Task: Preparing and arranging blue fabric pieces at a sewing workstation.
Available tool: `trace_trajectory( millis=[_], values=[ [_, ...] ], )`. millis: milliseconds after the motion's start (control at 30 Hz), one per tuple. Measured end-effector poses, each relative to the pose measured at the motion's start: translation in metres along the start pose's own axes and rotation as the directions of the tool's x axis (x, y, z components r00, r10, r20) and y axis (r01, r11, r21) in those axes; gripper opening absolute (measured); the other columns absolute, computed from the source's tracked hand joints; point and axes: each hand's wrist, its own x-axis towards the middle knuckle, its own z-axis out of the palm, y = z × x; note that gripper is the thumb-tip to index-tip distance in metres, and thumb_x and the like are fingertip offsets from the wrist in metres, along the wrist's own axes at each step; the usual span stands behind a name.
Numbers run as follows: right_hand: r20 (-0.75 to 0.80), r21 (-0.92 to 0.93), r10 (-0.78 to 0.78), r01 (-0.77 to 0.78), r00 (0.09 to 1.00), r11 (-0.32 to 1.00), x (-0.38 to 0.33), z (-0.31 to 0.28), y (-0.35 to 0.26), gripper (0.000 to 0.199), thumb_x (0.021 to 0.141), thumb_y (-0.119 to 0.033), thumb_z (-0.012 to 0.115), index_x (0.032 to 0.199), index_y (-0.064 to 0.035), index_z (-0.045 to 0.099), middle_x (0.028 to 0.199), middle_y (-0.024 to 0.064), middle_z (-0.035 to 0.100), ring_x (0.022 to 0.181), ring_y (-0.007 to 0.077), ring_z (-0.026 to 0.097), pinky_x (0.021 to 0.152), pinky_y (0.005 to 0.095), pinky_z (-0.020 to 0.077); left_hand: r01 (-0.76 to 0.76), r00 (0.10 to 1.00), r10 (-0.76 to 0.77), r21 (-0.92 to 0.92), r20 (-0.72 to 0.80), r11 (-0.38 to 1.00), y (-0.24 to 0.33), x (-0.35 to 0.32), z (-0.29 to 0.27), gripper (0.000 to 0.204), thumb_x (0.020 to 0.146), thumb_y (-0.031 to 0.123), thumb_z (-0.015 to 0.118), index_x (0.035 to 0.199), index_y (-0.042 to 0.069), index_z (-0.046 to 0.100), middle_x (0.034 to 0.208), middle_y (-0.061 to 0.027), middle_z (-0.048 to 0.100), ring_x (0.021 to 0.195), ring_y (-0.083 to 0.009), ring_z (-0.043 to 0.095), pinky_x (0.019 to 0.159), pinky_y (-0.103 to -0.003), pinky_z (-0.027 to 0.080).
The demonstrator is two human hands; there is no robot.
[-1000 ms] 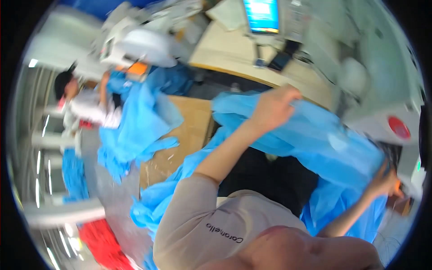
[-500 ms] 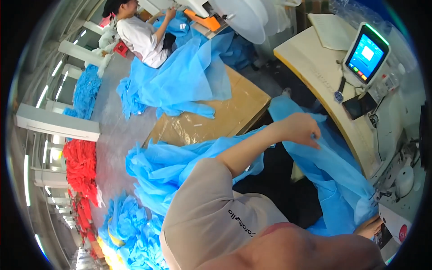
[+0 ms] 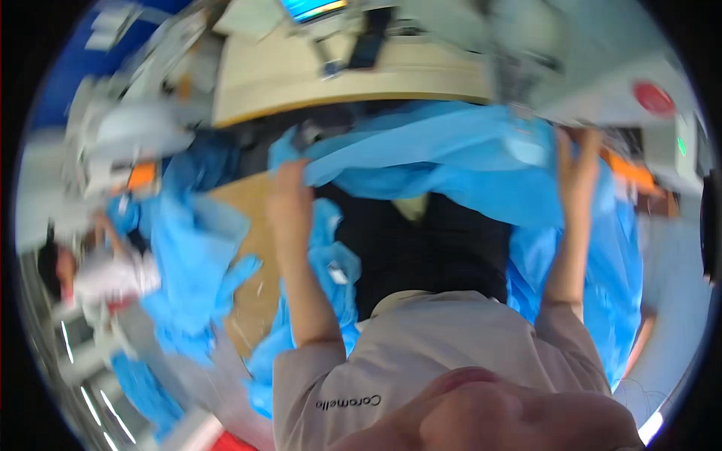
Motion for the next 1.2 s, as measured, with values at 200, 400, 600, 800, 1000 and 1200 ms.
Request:
trace_trajectory(
  millis=[200, 400, 600, 800, 1000, 1200],
  values=[
    [-0.034, 0.155, -0.026, 0.031, 0.999, 0.987, -0.010, -0.023, -0.001, 0.031, 0.080, -0.009, 0.069, 0.105, -0.0010, 0.053, 0.091, 0.0125, 0.060, 0.082, 0.0209, 0.058, 0.072, 0.0298, 0.0463, -0.168, 0.964, 0.206, 0.215, -0.171, 0.962, 0.031, 0.025, -0.003, 0.026, 0.069, -0.003, 0.062, 0.093, 0.006, 0.066, 0.082, -0.0112, 0.057, 0.079, -0.0319, 0.057, 0.073, -0.039, 0.046],
    [0.069, 0.289, 0.129, -0.144, 0.989, 0.947, -0.020, -0.056, 0.019, 0.024, 0.077, -0.013, 0.072, 0.095, -0.0010, 0.060, 0.093, 0.0056, 0.059, 0.086, 0.0172, 0.057, 0.075, 0.0271, 0.0437, -0.050, 0.992, 0.013, -0.294, -0.126, 0.955, 0.024, 0.059, 0.015, 0.020, 0.073, -0.003, 0.062, 0.093, 0.000, 0.065, 0.082, -0.0084, 0.062, 0.078, -0.0213, 0.061, 0.074, -0.030, 0.048],
    [0.196, 0.559, 0.389, -0.428, 0.900, 0.710, -0.055, -0.096, 0.032, 0.011, 0.090, -0.015, 0.057, 0.093, -0.0045, 0.059, 0.093, -0.0022, 0.053, 0.093, 0.0070, 0.046, 0.083, 0.0230, 0.0363, -0.095, 0.967, 0.219, -0.615, 0.130, 0.783, 0.064, 0.082, 0.015, 0.021, 0.074, -0.006, 0.058, 0.093, 0.001, 0.065, 0.091, -0.0071, 0.059, 0.087, -0.0167, 0.058, 0.078, -0.026, 0.045],
    [-0.367, -0.548, -0.066, -0.158, 0.928, 0.821, -0.032, -0.116, 0.076, 0.013, 0.083, -0.012, 0.064, 0.093, -0.0037, 0.061, 0.086, 0.0095, 0.060, 0.079, 0.0244, 0.056, 0.072, 0.0333, 0.0423, -0.371, 0.895, 0.442, -0.448, 0.063, 0.814, 0.165, 0.083, 0.039, 0.022, 0.069, -0.011, 0.047, 0.085, 0.002, 0.057, 0.090, -0.0104, 0.061, 0.086, -0.0193, 0.059, 0.074, -0.026, 0.045],
    [-0.329, -0.543, -0.165, -0.043, 0.930, 0.838, -0.028, -0.103, 0.095, 0.018, 0.076, -0.019, 0.073, 0.080, -0.0043, 0.063, 0.076, 0.0123, 0.061, 0.071, 0.0305, 0.059, 0.062, 0.0389, 0.0434, -0.313, 0.949, 0.292, -0.493, -0.121, 0.812, 0.130, 0.083, 0.061, 0.010, 0.074, -0.010, 0.053, 0.076, 0.000, 0.051, 0.085, -0.0126, 0.062, 0.083, -0.0236, 0.062, 0.073, -0.030, 0.048],
    [-0.291, -0.547, -0.045, -0.128, 0.956, 0.827, -0.002, -0.095, 0.102, 0.028, 0.079, -0.027, 0.072, 0.091, -0.0024, 0.068, 0.082, 0.0104, 0.067, 0.076, 0.0268, 0.063, 0.068, 0.0358, 0.0488, -0.303, 0.952, 0.287, -0.449, -0.106, 0.841, 0.119, 0.087, 0.057, 0.007, 0.080, 0.006, 0.060, 0.087, 0.006, 0.058, 0.087, -0.0125, 0.062, 0.079, -0.0319, 0.061, 0.068, -0.036, 0.049]
  ],
)
